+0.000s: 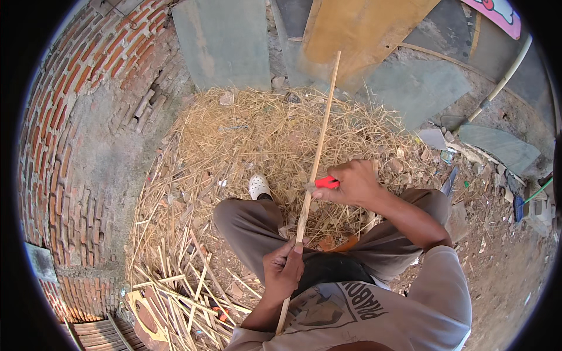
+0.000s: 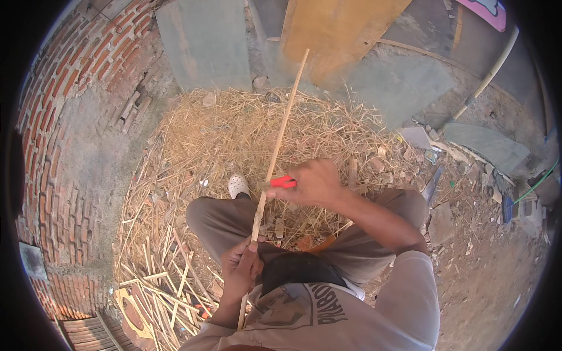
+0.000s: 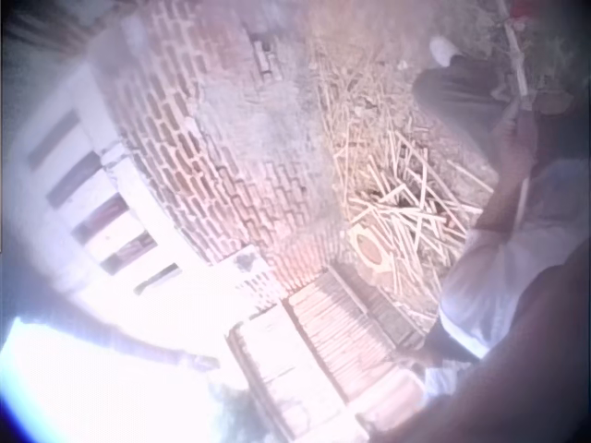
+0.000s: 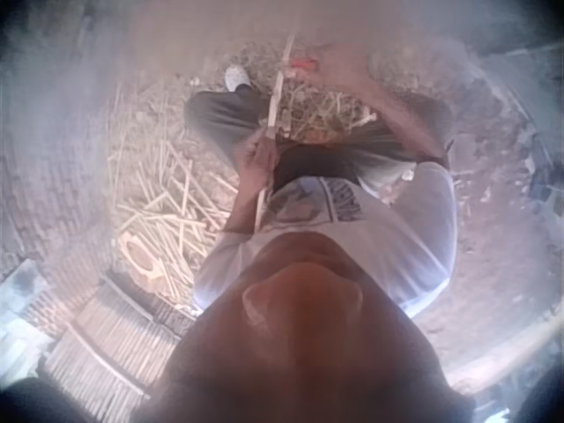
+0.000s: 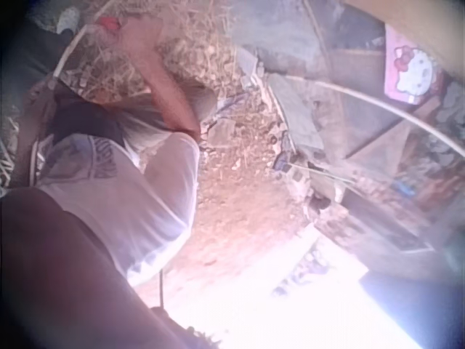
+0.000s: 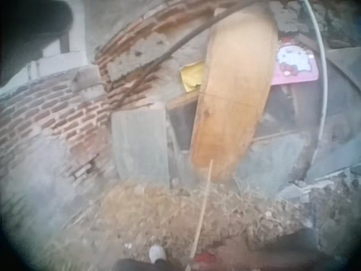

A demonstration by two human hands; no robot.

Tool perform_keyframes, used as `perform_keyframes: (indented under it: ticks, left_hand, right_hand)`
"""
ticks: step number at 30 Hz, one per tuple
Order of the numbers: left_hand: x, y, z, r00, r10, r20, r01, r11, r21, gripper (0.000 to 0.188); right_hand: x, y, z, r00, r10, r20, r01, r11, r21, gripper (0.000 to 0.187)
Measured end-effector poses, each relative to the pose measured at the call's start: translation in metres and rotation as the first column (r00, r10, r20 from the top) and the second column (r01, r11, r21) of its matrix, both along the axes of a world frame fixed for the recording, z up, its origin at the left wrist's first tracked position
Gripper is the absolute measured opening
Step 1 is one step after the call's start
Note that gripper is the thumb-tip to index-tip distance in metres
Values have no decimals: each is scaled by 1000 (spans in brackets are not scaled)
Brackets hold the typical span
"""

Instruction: The person sits cross-legged on the ground and uses a red utility knife to peel the outer layer off a long bamboo stick. They hold the stick with their left hand and scrape the knife along its length with their right hand, removing thin strips of material.

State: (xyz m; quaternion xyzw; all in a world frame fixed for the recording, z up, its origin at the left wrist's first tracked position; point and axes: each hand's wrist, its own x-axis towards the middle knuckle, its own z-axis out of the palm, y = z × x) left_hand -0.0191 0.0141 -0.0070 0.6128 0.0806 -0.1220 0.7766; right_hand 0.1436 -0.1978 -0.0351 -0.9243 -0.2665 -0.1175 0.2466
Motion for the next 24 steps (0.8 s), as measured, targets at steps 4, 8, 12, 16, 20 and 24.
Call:
perform_keyframes:
  ticks: [4,8,12,16,20,24]
  left_hand:
    - [2,0,8,1000,-6,19,5,998,66,29]
    - [7,-1,9,999,-27,44,21,992,128,29]
    - [7,-2,12,998,-33,50,23,982,190,29]
    - [5,-2,5,1000,-14,4,14,991,135,28]
    - [-4,-2,6,998,-41,-37,45,992,115,27]
    - [-1,-1,5,1000,-11,-12,12,992,126,28]
  right_hand:
    - [10,-5,3,990,56,131,-57,998,3,65]
    - [30,-4,-17,995,-53,82,41,989,141,65]
    - [41,-18,-17,983,-111,143,108,994,34,67]
    - [55,-22,-12,979,-190,80,189,982,19,67]
    - [67,-34,-6,927,-374,-34,374,927,9,72]
    - [24,-6,-8,991,-133,11,133,991,18,70]
